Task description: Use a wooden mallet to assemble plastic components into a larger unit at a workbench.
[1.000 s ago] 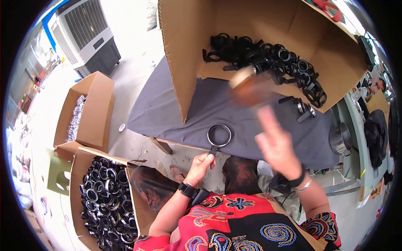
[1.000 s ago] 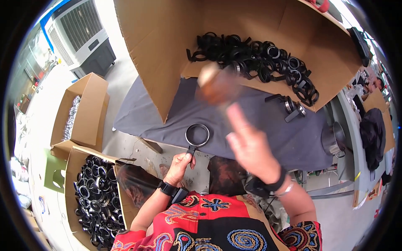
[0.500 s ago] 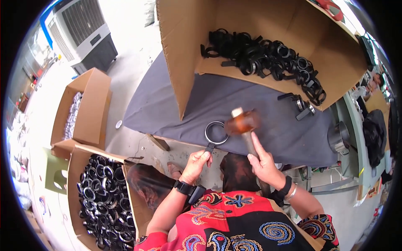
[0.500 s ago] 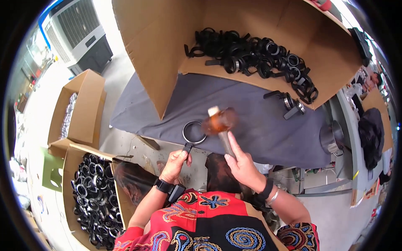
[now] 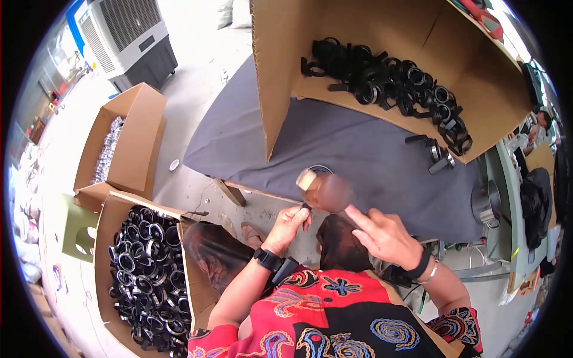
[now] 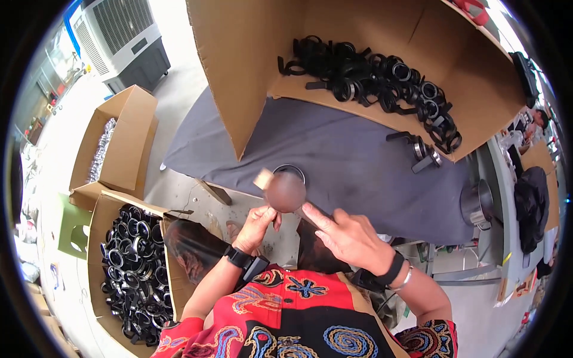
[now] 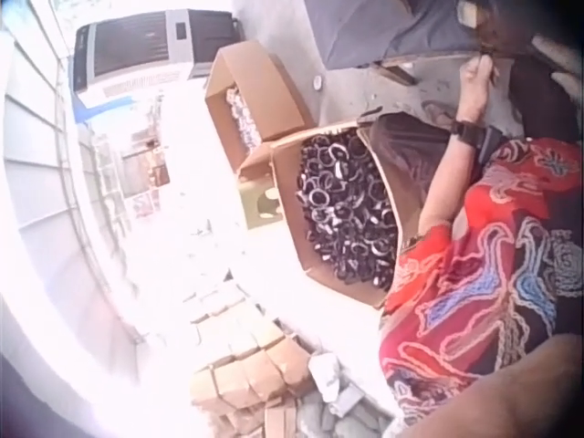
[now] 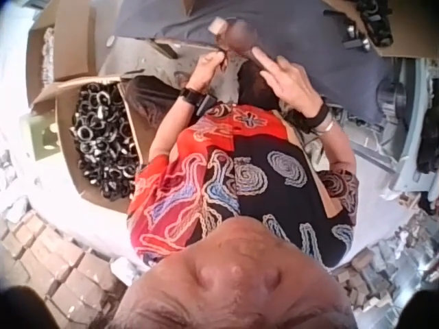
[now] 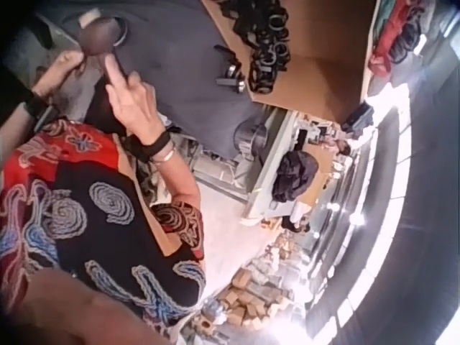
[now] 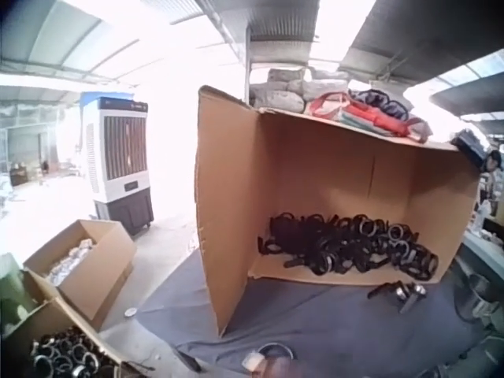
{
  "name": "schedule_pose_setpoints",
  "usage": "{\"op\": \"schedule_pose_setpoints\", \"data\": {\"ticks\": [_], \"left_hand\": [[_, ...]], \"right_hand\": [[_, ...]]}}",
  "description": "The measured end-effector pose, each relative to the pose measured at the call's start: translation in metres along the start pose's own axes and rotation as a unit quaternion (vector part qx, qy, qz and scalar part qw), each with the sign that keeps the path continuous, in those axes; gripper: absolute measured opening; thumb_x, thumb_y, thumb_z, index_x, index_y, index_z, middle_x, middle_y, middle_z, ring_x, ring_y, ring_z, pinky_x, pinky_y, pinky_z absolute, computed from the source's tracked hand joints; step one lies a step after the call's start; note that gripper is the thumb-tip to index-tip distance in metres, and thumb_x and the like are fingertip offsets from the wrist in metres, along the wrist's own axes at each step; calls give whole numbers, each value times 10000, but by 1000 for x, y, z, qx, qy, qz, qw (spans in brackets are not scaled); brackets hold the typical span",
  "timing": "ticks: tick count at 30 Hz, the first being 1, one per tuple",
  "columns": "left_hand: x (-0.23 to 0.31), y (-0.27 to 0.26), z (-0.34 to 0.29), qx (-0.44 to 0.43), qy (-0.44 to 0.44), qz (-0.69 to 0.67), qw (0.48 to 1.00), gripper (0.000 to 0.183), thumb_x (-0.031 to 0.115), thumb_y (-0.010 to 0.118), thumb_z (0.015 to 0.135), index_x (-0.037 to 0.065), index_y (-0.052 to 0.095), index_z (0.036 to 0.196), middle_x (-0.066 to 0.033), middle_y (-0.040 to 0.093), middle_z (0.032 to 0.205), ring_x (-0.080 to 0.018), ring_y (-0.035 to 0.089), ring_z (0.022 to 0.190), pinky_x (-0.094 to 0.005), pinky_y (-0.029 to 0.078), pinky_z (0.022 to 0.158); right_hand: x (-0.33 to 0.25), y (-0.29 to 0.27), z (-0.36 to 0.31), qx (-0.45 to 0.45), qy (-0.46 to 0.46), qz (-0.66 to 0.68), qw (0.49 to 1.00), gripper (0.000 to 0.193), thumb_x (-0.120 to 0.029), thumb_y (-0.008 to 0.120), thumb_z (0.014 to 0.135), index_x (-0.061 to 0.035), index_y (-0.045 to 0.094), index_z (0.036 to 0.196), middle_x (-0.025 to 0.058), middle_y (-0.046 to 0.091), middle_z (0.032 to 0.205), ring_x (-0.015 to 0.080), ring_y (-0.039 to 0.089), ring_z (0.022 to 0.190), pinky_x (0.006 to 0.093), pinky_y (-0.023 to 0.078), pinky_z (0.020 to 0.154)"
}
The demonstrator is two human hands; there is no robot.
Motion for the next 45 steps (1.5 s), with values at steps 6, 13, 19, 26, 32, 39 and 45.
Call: {"op": "schedule_pose_setpoints", "data": {"ticks": [6, 13, 19, 26, 32, 39, 45], "left_hand": [[6, -3, 1, -11, 5, 34, 999, 430, 390, 519, 950, 47, 585, 697, -1, 532, 618, -97, 486, 599, -248, 393, 599], [4, -5, 3, -5, -3, 24, 1000, 424, 378, 530, 941, 42, 589, 689, -5, 537, 621, -102, 486, 605, -259, 394, 607], [10, -5, 3, 2, 12, 54, 998, 431, 379, 538, 938, 37, 591, 680, -10, 547, 626, -105, 505, 621, -264, 406, 612], [4, -6, 0, 10, 8, 3, 1000, 405, 354, 551, 937, 36, 593, 690, -11, 544, 625, -104, 503, 610, -260, 408, 599], [4, -9, 0, 12, 15, 5, 1000, 376, 306, 546, 945, 33, 593, 690, -9, 548, 628, -105, 508, 611, -260, 412, 601], [4, -5, 1, 6, 16, 7, 1000, 385, 351, 548, 934, 28, 624, 739, -26, 591, 672, -132, 540, 659, -278, 429, 671], [30, -11, -20, 78, 27, -6, 997, 325, 249, 523, 941, 9, 625, 747, -45, 604, 685, -137, 559, 673, -296, 443, 685]], "right_hand": [[-2, -11, 35, 38, 24, 66, 997, 608, -113, 606, 839, -93, 385, 1405, 221, 592, 838, 385, 591, 660, 437, 486, 607], [16, -86, 70, 175, 79, 218, 957, 585, -87, 562, 883, -82, 343, 1426, 216, 568, 1183, 321, 643, 923, 367, 500, 788], [11, -43, 94, 48, 42, 129, 990, 581, -115, 502, 933, -160, 277, 1467, 159, 672, 925, 244, 640, 619, 365, 525, 676], [68, -71, 60, 136, 199, 339, 910, 581, -96, 509, 936, -189, 292, 1467, 3, 604, 991, 31, 463, 549, 200, 457, 486], [52, -22, 49, 19, 208, 317, 925, 597, -94, 514, 914, -176, 298, 1465, 30, 593, 967, 57, 488, 548, 240, 495, 525], [67, -64, -7, 270, 226, 369, 860, 617, -73, 497, 910, -191, 277, 1474, -2, 516, 710, 37, 465, 485, 201, 450, 444], [65, 31, -30, 64, 359, 472, 803, 618, -80, 504, 920, -205, 267, 1477, -8, 512, 725, 58, 496, 495, 223, 466, 458]]}}
Point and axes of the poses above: each hand's wrist, its own z-axis towards the middle knuckle, its own y-axis out of the palm, x = y × z, the point moved 8 cm from there along z, towards the middle knuckle
